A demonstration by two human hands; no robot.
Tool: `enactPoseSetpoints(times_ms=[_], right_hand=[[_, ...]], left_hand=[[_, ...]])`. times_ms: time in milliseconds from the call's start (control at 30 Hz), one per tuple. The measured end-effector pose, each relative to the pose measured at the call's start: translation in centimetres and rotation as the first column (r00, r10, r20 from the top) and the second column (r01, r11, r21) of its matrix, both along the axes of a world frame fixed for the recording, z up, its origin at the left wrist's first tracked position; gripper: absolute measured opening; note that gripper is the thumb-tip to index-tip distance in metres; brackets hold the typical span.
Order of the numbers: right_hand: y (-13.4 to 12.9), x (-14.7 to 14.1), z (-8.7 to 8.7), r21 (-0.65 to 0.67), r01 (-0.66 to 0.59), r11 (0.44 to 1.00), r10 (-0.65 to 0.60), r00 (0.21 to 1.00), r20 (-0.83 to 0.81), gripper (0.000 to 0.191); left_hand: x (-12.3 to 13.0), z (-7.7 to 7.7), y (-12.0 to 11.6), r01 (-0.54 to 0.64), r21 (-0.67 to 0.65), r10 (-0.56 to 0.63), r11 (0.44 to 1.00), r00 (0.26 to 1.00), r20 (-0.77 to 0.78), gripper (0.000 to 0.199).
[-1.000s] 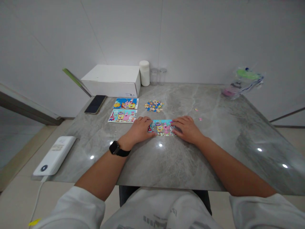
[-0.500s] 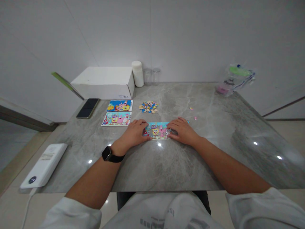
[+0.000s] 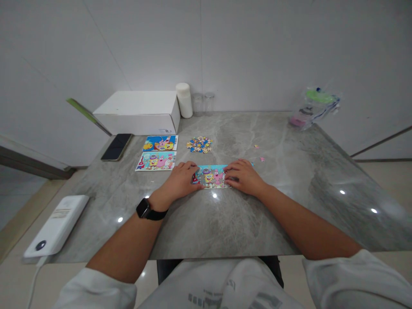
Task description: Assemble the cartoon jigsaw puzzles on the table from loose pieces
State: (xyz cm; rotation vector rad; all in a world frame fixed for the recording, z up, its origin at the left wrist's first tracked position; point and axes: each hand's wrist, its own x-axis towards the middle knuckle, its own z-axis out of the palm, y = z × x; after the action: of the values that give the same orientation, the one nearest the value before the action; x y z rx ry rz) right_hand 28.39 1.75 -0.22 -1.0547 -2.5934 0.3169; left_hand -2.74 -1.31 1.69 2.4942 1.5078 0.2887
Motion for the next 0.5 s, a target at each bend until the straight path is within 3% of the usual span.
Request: enactPoseSetpoints(times_ms=[333,433,500], right_hand=[[0.1,-0.2,-0.4,0.099,-0.034,0.994,0.048,0.989,-0.142,0.011],[0.7,0.6,0.1,0.133,0.064,0.989,-0.035,0.976,-0.213,0.013],[1.7,2.0,0.8,0.141,0.212,0.967,-0.168,0.947,-0.273,0.016]], left_hand=[[-0.3,-1.0,0.6,-0.005,0.017,0.005,1.000,0.999,0.036,0.053],[-0.4,-1.2,0.8,-0.001,0.017,0.000,1.000,0.999,0.054,0.049],[-0.5,-1.3,1.0,-0.010,0.017,0.008,1.000,0.997,0.073,0.044]])
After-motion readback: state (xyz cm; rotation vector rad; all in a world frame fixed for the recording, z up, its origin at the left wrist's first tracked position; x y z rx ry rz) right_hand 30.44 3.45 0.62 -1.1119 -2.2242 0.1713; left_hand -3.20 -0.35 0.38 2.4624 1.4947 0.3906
